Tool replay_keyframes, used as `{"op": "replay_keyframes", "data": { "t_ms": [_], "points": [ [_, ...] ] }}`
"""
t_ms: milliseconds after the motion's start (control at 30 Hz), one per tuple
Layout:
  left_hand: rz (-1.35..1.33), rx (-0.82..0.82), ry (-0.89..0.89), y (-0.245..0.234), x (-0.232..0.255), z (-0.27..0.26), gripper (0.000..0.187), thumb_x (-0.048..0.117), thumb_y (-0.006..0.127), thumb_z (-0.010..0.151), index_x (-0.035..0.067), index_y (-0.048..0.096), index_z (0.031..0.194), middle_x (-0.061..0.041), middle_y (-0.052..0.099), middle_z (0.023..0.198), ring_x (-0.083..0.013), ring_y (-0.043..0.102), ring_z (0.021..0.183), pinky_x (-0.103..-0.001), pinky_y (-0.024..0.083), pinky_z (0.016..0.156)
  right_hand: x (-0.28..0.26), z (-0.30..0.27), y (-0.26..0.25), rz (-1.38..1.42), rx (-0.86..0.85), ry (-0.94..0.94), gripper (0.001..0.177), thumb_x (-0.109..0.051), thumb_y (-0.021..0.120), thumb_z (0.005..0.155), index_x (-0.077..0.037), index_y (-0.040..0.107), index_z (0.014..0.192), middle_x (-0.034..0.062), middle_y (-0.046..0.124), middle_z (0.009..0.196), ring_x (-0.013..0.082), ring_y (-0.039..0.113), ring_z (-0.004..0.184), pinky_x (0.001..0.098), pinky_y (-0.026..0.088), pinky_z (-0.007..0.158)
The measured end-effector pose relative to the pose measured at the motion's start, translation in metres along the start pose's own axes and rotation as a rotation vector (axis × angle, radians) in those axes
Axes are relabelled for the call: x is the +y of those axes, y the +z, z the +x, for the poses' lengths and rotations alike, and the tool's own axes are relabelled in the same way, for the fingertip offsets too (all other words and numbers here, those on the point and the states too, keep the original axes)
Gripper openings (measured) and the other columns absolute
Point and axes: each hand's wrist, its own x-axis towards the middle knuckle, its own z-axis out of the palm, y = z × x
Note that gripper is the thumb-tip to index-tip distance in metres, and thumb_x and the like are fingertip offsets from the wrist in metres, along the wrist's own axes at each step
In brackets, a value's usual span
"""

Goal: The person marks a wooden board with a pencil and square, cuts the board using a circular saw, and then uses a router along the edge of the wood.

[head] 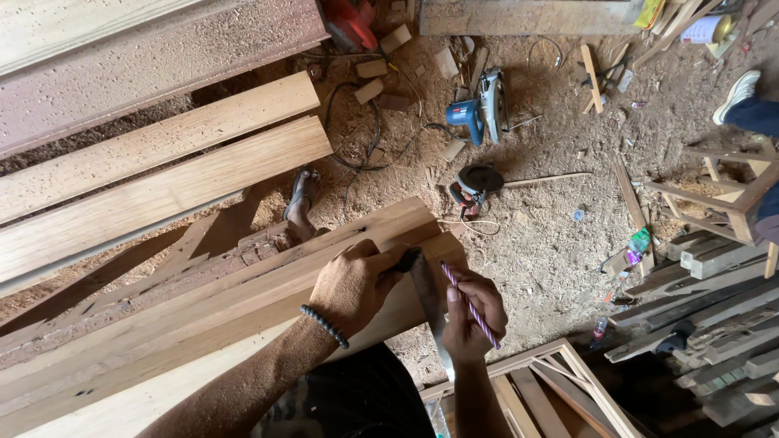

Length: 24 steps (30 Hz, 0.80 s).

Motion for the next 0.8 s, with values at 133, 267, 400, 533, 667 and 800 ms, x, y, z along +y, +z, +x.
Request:
{"op": "replay_keyframes", "data": {
  "t_ms": [133,267,400,533,667,800],
  "points": [
    [0.023,0.004,0.001,0.002,-0.002,0.0,0.047,0.029,0.071,0.088,0.027,0.067,0.135,-0.008,0.063,0.089,-0.0382,0.067,0.073,-0.053,0.049,0.058,0.002,-0.002,-0.001,0.026,0.004,0.014,0.011,0.003,0.06,0.097,0.005,0.057,0.108,0.0249,0.067,0.105,0.0361,0.073,0.101,0.0342,0.066,0.088],
    [-0.01,0.013,0.033,0.002,-0.004,0.001,0.046,0.027,0.072,0.088,0.024,0.069,0.134,-0.009,0.063,0.087,-0.0381,0.066,0.071,-0.051,0.049,0.06,0.003,-0.001,-0.002,-0.005,0.0,0.026,0.011,0.001,0.061,0.097,0.006,0.058,0.107,0.0253,0.068,0.106,0.0351,0.074,0.101,0.033,0.066,0.087],
    [-0.033,0.014,0.048,-0.001,-0.003,0.002,0.038,0.025,0.073,0.088,0.021,0.073,0.125,-0.009,0.063,0.085,-0.0373,0.066,0.07,-0.05,0.048,0.06,0.002,0.003,-0.001,-0.01,-0.004,0.002,0.01,0.0,0.062,0.097,0.004,0.058,0.105,0.0253,0.069,0.103,0.0351,0.074,0.098,0.0336,0.066,0.085],
    [-0.007,0.006,0.032,0.0,-0.003,0.002,0.044,0.025,0.075,0.086,0.024,0.071,0.13,-0.009,0.062,0.084,-0.0382,0.065,0.07,-0.051,0.047,0.059,-0.008,0.013,0.002,-0.008,-0.014,-0.008,0.01,0.0,0.061,0.097,0.006,0.059,0.105,0.027,0.069,0.104,0.0364,0.075,0.098,0.0348,0.066,0.086],
    [-0.01,0.01,0.01,-0.001,-0.001,0.002,0.043,0.025,0.073,0.087,0.026,0.071,0.13,-0.009,0.063,0.085,-0.0374,0.066,0.071,-0.051,0.049,0.061,-0.024,0.028,0.003,-0.168,-0.139,-0.159,0.011,-0.004,0.063,0.097,0.005,0.066,0.103,0.0208,0.074,0.102,0.0323,0.076,0.095,0.0351,0.066,0.085],
    [-0.004,0.013,-0.021,0.0,0.0,0.0,0.047,0.024,0.073,0.086,0.026,0.069,0.133,-0.009,0.064,0.089,-0.0376,0.067,0.074,-0.05,0.05,0.063,-0.031,0.017,-0.005,-0.228,-0.226,-0.262,0.012,0.0,0.066,0.095,0.004,0.068,0.107,0.0167,0.074,0.102,0.032,0.073,0.096,0.0404,0.064,0.088]
  ]
}}
